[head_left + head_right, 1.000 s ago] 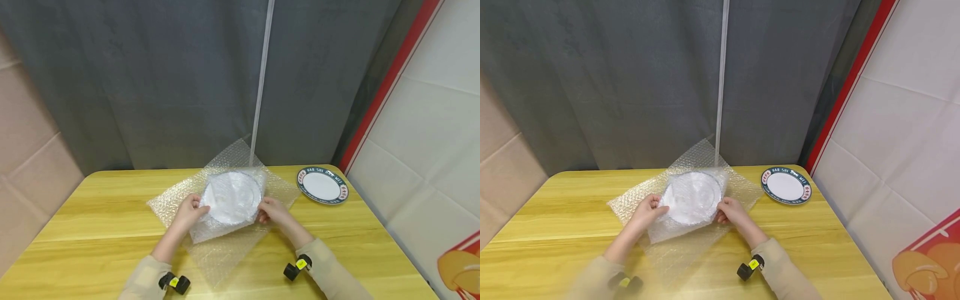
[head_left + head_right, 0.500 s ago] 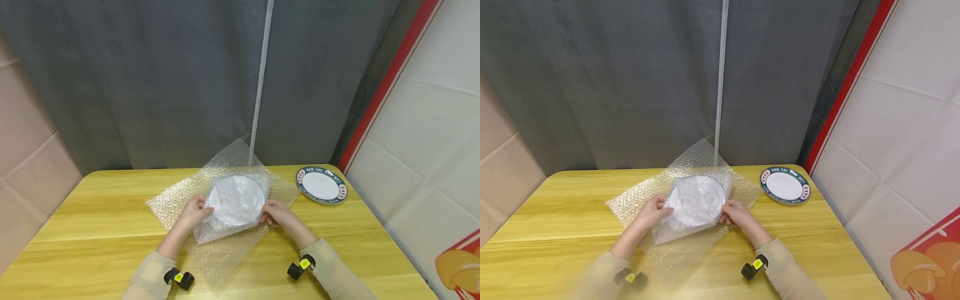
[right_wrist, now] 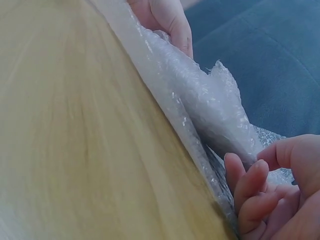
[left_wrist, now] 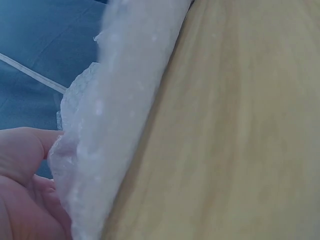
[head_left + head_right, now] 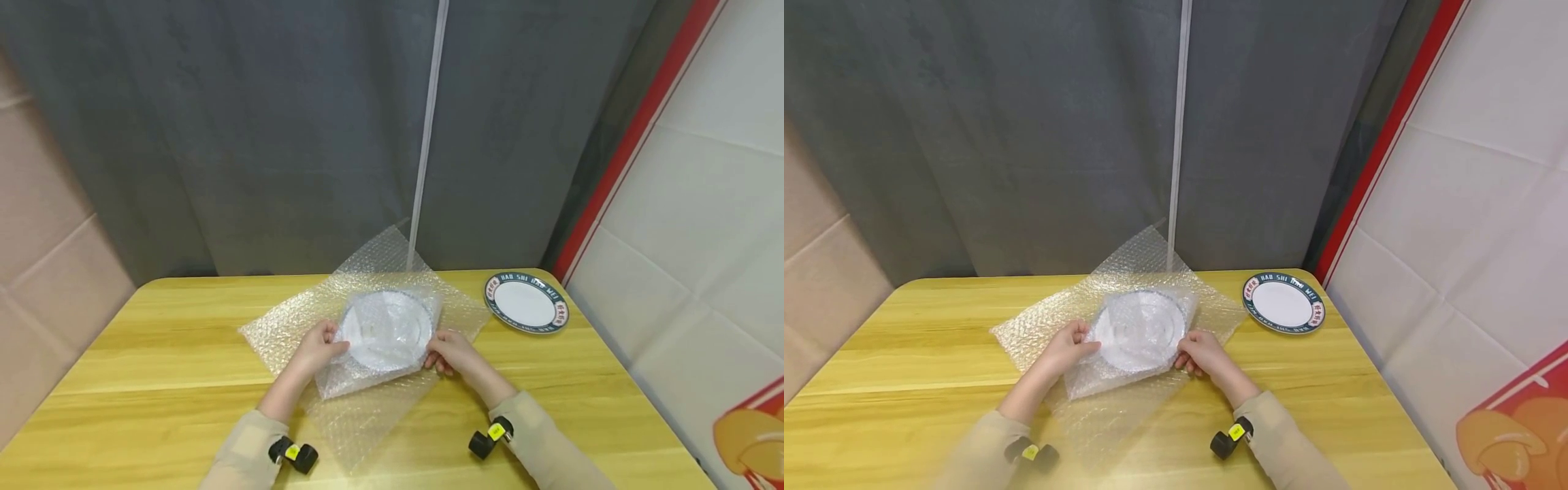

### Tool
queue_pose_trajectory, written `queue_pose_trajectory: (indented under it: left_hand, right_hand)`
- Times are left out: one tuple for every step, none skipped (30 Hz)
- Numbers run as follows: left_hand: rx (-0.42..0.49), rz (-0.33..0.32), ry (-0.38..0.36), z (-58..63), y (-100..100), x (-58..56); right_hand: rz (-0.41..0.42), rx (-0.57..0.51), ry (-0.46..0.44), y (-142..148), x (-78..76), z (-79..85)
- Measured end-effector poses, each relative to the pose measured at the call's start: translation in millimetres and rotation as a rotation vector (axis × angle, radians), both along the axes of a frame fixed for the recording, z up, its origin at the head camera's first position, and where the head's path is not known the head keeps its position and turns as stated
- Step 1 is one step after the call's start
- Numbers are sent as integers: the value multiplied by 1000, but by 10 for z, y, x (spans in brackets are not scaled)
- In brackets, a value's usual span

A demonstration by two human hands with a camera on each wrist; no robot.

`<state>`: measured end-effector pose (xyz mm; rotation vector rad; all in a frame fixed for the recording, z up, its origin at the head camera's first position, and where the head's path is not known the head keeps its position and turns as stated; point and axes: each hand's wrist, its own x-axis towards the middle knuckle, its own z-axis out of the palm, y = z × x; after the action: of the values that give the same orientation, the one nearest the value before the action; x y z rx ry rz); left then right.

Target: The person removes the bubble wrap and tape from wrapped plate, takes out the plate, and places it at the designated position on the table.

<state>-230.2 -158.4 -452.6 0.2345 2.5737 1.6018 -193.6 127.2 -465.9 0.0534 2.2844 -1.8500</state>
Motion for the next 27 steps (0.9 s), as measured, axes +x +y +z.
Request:
queue_pose_trajectory:
  left_hand:
    - [-6, -2, 2, -3, -2, -1]
    - [-12, -4, 3, -3, -2, 0]
    - [-19, -5, 3, -4, -3, -1]
    - [-25, -6, 2, -5, -3, -1]
    - [-30, -6, 0, -3, -4, 0]
    - [-34, -5, -2, -2, -6, 1]
    - [-36, -4, -7, 0, -9, 2]
    - [-35, -4, -11, 5, -10, 5]
    - [-33, -3, -15, 9, -12, 6]
    - [-33, -3, -20, 13, -14, 8]
    - [-31, -2, -23, 17, -15, 8]
    - [-31, -5, -25, 17, -17, 6]
    - [-30, -6, -26, 16, -19, 3]
    - [-32, -10, -24, 16, -23, 2]
    - [-33, -11, -26, 13, -26, -1]
    - [-33, -14, -24, 9, -28, -3]
    - [-31, -17, -24, 6, -31, -5]
    - [-31, -21, -21, 5, -33, -6]
    - [-29, -23, -22, 4, -34, -6]
    - [-28, -27, -17, 3, -36, -6]
    - [-23, -25, -19, 1, -34, -9]
    - [-19, -27, -18, 2, -34, -9]
    - [-16, -26, -20, 0, -34, -12]
    - [-14, -27, -20, -3, -34, -15]
    - [-8, -28, -23, -6, -34, -18]
    - [-3, -29, -26, -10, -34, -22]
    - [5, -28, -34, -14, -35, -25]
  right_hand:
    - [-1, -2, -2, 2, 1, -2]
    - [3, -3, 5, 4, 2, -5]
    - [7, -4, 11, 6, 5, -7]
    - [11, -9, 17, 10, 10, -4]
    - [26, -11, 29, 15, 17, 1]
    - [30, -14, 33, 18, 22, 3]
    - [34, -14, 36, 19, 28, 8]
    - [38, -13, 43, 20, 34, 12]
    - [34, -6, 38, 21, 35, 13]
    - [31, 6, 38, 19, 38, 17]
    - [25, 24, 37, 17, 38, 17]
    - [7, 44, 32, 13, 37, 13]
    - [-3, 73, 38, 10, 35, 12]
    - [-14, 103, 42, 6, 34, 11]
    - [-27, 136, 44, 1, 31, 10]
    - [-36, 165, 51, -4, 31, 11]
    - [-48, 196, 58, -8, 28, 10]
    - [-58, 225, 72, -14, 29, 11]
    - [-66, 249, 76, -18, 28, 15]
    - [-75, 267, 79, -22, 27, 20]
    - [-85, 282, 88, -26, 26, 24]
    - [-94, 296, 101, -29, 27, 28]
    - [-103, 310, 117, -31, 26, 33]
    - [-111, 320, 137, -33, 26, 38]
    - [-116, 334, 167, -32, 22, 40]
    - [-119, 354, 212, -34, 23, 43]
    - [-119, 374, 261, -38, 24, 47]
